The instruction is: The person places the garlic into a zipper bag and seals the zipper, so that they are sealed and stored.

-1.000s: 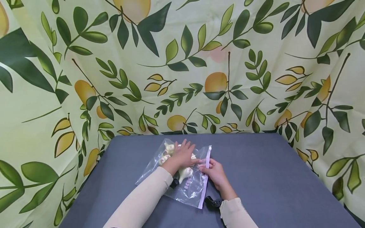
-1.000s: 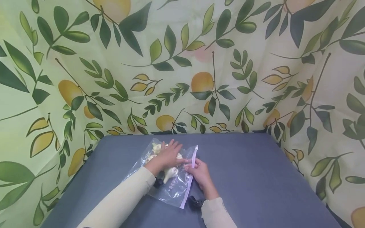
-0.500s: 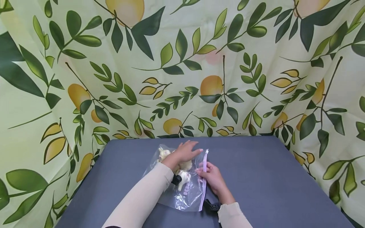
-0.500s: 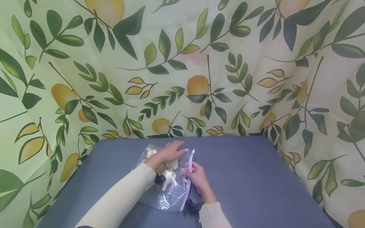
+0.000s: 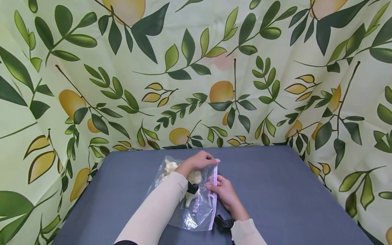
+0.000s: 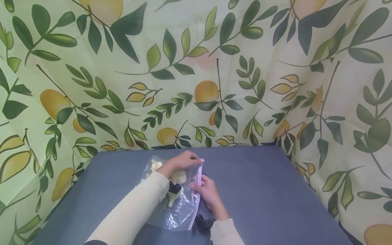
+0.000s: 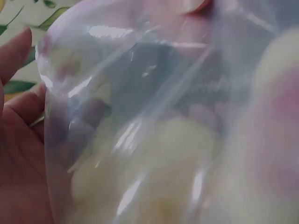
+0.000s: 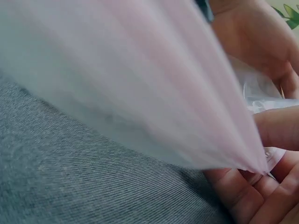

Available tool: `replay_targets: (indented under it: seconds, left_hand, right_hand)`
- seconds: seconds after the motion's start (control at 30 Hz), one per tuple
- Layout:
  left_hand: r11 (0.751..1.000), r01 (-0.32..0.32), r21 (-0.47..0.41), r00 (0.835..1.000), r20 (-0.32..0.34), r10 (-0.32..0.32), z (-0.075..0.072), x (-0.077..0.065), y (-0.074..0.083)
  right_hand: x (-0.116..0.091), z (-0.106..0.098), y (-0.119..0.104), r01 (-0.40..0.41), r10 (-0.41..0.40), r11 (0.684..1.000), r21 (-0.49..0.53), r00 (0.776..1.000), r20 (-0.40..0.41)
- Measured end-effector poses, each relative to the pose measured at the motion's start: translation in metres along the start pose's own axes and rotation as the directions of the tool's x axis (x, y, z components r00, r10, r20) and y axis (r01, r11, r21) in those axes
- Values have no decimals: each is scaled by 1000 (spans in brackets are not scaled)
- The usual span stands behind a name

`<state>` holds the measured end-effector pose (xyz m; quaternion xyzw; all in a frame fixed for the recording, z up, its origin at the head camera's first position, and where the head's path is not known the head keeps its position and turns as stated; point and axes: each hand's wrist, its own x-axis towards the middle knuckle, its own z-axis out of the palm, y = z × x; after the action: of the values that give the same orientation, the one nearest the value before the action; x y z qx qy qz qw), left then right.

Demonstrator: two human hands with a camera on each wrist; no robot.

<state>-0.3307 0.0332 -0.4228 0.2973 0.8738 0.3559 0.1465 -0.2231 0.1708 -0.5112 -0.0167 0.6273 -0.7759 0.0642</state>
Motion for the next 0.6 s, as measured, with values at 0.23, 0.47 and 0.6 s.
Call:
replay_targets:
  seconds: [0.23, 0.47, 0.6]
  left_hand:
    - [997, -23, -75, 993, -121, 14, -9, 1, -8]
    - [988, 56, -143, 933, -345, -103, -24, 4, -13]
    - [990, 46, -137, 938, -335, -90, -29, 5, -15]
  right_hand:
    - [-5, -9, -9, -100, 109, 992, -78, 987, 120]
    - [-17, -24, -19, -141, 260, 934, -329, 899, 353]
    - [-19, -30, -23, -114, 279, 909, -401, 881, 383]
